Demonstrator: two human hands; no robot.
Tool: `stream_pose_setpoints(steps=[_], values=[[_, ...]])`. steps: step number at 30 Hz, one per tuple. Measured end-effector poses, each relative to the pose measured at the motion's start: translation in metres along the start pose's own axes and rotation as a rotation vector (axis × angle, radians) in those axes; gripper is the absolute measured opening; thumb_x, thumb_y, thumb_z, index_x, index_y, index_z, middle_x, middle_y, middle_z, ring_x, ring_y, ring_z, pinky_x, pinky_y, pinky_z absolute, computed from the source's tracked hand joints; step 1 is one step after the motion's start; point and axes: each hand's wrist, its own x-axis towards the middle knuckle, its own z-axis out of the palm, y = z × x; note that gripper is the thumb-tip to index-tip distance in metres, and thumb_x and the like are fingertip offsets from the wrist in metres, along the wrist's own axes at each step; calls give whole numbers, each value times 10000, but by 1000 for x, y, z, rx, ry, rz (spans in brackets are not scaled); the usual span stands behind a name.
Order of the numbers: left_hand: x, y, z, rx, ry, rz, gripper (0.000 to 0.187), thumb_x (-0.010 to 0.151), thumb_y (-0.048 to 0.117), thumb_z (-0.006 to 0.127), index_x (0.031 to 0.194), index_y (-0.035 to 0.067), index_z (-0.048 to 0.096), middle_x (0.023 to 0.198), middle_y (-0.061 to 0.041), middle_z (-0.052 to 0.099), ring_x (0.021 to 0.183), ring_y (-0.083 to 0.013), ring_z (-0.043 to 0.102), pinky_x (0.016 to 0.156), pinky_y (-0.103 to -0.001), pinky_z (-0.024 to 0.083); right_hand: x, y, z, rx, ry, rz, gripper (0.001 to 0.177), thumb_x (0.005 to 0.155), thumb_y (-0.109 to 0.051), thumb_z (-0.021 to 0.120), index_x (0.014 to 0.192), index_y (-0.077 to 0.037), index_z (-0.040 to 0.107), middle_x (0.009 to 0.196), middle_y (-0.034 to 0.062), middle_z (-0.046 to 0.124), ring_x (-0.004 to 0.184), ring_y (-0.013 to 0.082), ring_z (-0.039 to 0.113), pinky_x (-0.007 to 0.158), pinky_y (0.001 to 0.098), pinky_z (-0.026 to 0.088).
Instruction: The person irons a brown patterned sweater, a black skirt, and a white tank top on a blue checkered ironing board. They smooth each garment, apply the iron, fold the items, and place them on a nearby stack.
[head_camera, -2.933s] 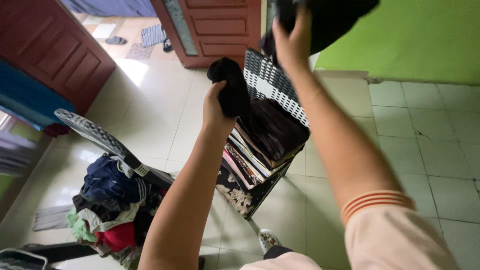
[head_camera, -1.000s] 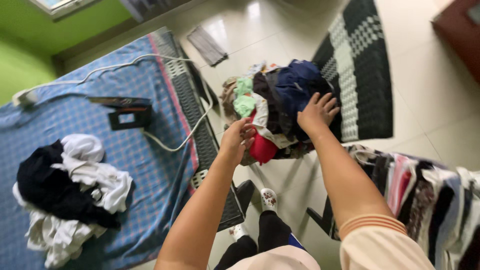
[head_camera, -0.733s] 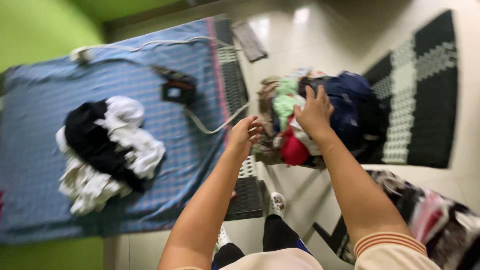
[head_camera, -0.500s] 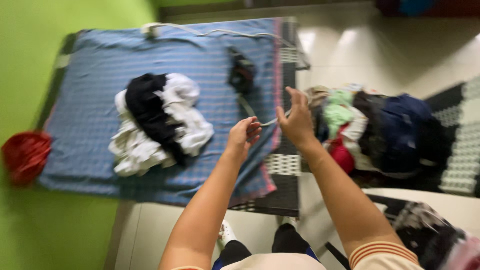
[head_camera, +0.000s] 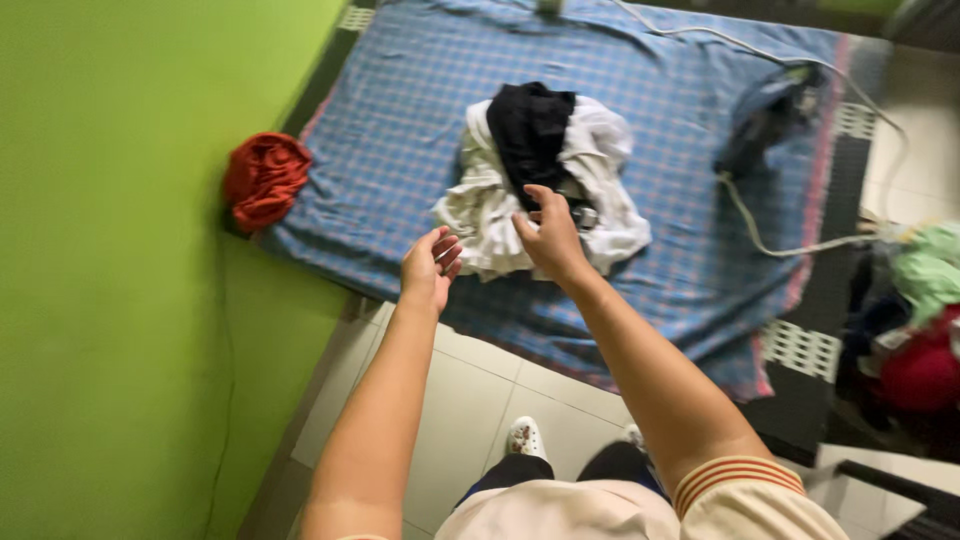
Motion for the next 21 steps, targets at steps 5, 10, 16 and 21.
stream_pose_setpoints(steps=[5,10,16,21], values=[[27,19,-29,-50,16,-23,229,932,285,655,1099,135,701,950,-26,712,866,-174,669,749,-357,516,25,11,36,-52,10,-70,514,907,-207,764,1353,-45,564,1270,219,583,1107,331,635,935,375,540],[69,16,-23,-6,-16,-44,215,928,292,661,1078,144,702,933,-16,706,845,-162,661,725,-357,501,69,44,30,-330,67,68,702,858,-389,803,1426,-90,520,1356,229,542,1247,408,522,1028,531,427],[167,3,-5,304,-77,58,319,912,325,703,1157,122,722,993,-1,690,875,-120,628,738,-319,478,138,102,12,-495,136,348,1020,724,-596,854,1512,-120,416,1491,268,407,1357,509,384,1051,644,300],[242,-39,26,689,-91,106,663,817,367,757,1372,45,587,1135,-99,707,992,-220,664,844,-390,550,166,140,45,-447,40,457,1152,731,-672,873,1513,9,371,1394,378,463,1331,532,447,1158,574,322]])
